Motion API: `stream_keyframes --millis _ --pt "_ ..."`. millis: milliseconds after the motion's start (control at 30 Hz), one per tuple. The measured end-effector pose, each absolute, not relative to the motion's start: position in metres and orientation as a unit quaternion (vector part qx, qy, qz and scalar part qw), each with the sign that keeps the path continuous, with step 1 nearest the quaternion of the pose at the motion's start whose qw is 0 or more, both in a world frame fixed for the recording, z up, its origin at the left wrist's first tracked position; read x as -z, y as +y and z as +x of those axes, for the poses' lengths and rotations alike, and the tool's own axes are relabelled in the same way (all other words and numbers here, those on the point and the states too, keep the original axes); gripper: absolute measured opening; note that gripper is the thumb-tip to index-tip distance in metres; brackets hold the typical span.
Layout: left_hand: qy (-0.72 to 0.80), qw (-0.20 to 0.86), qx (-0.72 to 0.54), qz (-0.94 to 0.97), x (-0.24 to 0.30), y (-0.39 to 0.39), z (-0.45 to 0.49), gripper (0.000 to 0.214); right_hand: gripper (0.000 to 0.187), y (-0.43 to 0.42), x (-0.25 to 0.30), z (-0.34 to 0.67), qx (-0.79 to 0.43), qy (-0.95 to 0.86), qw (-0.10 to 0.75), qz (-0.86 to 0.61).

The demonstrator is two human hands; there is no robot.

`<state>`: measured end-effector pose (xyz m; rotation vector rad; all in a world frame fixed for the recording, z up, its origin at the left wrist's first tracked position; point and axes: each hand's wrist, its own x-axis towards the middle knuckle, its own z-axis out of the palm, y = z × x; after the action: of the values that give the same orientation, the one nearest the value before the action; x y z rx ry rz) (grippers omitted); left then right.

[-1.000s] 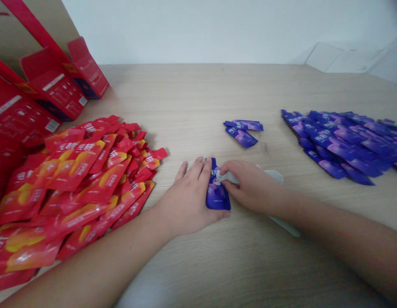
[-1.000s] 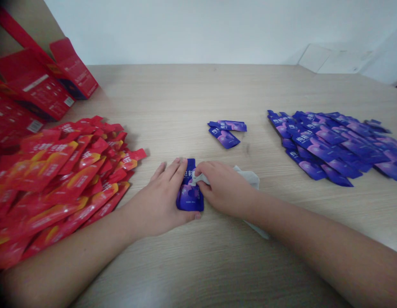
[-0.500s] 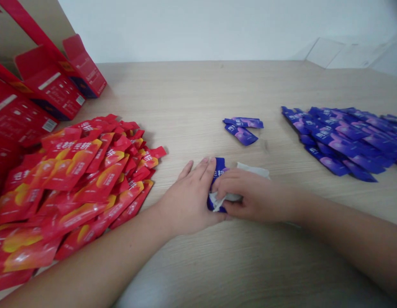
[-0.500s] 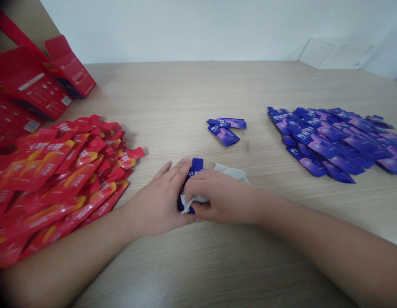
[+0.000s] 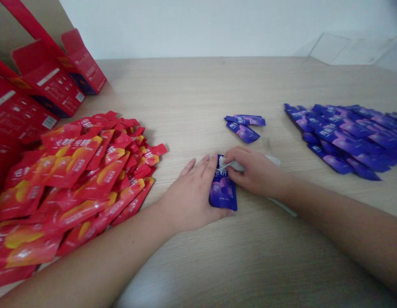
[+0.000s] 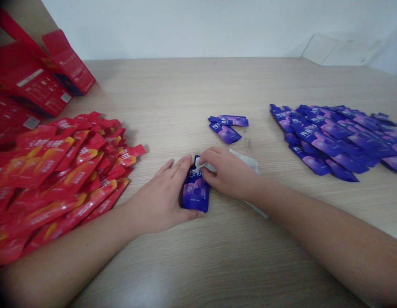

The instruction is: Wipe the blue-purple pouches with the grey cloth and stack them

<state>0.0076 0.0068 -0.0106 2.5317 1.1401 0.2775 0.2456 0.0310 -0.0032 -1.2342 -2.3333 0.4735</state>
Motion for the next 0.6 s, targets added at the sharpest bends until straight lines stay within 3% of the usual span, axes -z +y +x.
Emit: stream_keyframes --millis 100,233,400,600 --pt "0.403 0.178 -0.100 0.892 0.010 0.007 0.008 0.128 0.021 0.015 -0.011 0.241 -0.257 -0.845 0.238 -0.404" --pt "0.390 0.183 -0.114 0.895 0.012 0.005 0.007 0.120 0.015 0.000 -0.027 0.232 -0.360 -0.871 0.144 -0.304" --pt "0.402 0.191 -0.117 0.888 0.012 0.003 0.009 0.128 0.015 0.011 -0.022 0.233 -0.304 -0.901 0.118 -0.286" --pt "0.406 0.191 -0.121 0.885 0.011 0.002 0.010 0.124 0.013 0.027 -0.007 0.240 -0.226 -0.904 0.156 -0.329"
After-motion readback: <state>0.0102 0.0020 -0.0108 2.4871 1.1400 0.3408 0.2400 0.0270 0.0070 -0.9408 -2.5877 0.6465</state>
